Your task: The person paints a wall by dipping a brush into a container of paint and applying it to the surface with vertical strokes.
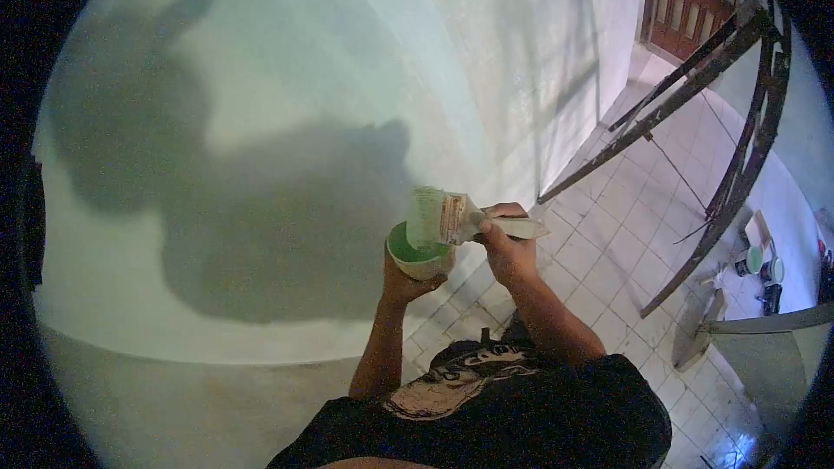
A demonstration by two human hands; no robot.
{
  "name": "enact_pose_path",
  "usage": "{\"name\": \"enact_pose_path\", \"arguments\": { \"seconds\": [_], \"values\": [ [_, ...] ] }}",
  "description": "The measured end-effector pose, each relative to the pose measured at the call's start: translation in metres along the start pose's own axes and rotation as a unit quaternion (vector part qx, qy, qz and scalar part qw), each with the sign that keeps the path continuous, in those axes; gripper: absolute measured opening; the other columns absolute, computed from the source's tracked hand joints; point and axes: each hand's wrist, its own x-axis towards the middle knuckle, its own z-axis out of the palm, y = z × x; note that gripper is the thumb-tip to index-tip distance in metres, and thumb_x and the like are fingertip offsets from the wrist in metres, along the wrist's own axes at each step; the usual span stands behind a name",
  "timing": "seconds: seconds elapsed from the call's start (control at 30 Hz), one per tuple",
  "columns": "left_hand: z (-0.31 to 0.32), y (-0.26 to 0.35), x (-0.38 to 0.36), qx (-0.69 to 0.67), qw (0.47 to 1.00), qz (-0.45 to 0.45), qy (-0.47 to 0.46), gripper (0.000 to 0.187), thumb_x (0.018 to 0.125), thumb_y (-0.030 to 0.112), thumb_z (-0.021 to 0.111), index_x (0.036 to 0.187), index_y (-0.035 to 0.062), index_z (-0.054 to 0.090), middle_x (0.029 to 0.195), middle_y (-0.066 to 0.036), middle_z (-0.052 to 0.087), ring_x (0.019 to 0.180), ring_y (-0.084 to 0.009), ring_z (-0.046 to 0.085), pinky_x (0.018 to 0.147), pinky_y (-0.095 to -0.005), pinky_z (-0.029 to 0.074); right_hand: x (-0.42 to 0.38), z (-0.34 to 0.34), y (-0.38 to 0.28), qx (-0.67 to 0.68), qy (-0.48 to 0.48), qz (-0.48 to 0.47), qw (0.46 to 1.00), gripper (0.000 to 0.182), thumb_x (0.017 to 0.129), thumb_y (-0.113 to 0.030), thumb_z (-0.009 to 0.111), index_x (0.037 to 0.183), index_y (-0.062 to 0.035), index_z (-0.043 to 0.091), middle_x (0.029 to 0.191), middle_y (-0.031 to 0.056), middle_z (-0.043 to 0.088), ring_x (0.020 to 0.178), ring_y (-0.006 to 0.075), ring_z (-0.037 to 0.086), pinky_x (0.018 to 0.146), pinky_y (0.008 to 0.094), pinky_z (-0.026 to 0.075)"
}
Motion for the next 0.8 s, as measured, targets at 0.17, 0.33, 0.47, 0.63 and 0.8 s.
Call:
{"name": "enact_pose_path", "arguments": {
  "seconds": [0.17, 0.33, 0.47, 0.63, 0.8],
  "values": [
    [-0.008, -0.004, 0.039, 0.027, 1.000, -0.013, 0.000, 0.106, 0.049, 0.024, 0.090, 0.130, 0.0023, 0.025, 0.120, -0.014, 0.047, 0.112, -0.0251, 0.050, 0.093, -0.0387, 0.043, 0.043, 0.020, 0.006, 0.040, 0.046, 0.029, 0.998, 0.020, 0.079, -0.006, 0.063, 0.094, -0.0087, 0.049, 0.091, 0.0051, 0.056, 0.085, 0.0183, 0.058, 0.069, 0.0316, 0.052],
    [-0.031, -0.028, 0.056, 0.023, 0.999, 0.001, -0.028, 0.105, 0.049, 0.026, 0.090, 0.130, 0.0024, 0.027, 0.121, -0.014, 0.047, 0.112, -0.0254, 0.050, 0.094, -0.0398, 0.042, 0.080, 0.014, 0.040, 0.094, 0.076, -0.012, 0.993, 0.014, 0.086, -0.017, 0.059, 0.095, -0.0149, 0.048, 0.085, -0.0007, 0.046, 0.074, 0.0120, 0.047, 0.060, 0.0260, 0.041],
    [-0.058, -0.031, 0.051, -0.007, 0.995, -0.061, -0.076, 0.108, 0.047, 0.027, 0.090, 0.131, 0.0013, 0.026, 0.121, -0.013, 0.048, 0.112, -0.0253, 0.050, 0.095, -0.0401, 0.041, 0.121, 0.036, 0.063, 0.115, 0.115, -0.051, 0.985, 0.018, 0.086, -0.020, 0.060, 0.099, -0.0121, 0.050, 0.089, 0.0004, 0.050, 0.077, 0.0129, 0.049, 0.063, 0.0267, 0.044],
    [-0.087, -0.039, 0.044, -0.005, 0.987, 0.013, -0.161, 0.114, 0.045, 0.026, 0.091, 0.133, 0.0017, 0.024, 0.121, -0.013, 0.049, 0.112, -0.0250, 0.050, 0.096, -0.0398, 0.041, 0.169, 0.052, 0.087, 0.223, 0.143, -0.098, 0.959, 0.015, 0.089, -0.015, 0.057, 0.101, -0.0085, 0.052, 0.095, 0.0035, 0.055, 0.087, 0.0145, 0.055, 0.075, 0.0274, 0.051],
    [-0.113, -0.038, 0.037, 0.013, 0.978, -0.008, -0.209, 0.118, 0.042, 0.025, 0.092, 0.134, 0.0027, 0.022, 0.124, -0.013, 0.048, 0.113, -0.0250, 0.050, 0.097, -0.0407, 0.041, 0.185, 0.060, 0.107, 0.213, 0.172, -0.118, 0.955, 0.016, 0.088, -0.014, 0.058, 0.101, -0.0064, 0.053, 0.095, 0.0036, 0.056, 0.082, 0.0123, 0.058, 0.070, 0.0241, 0.053]
  ]
}}
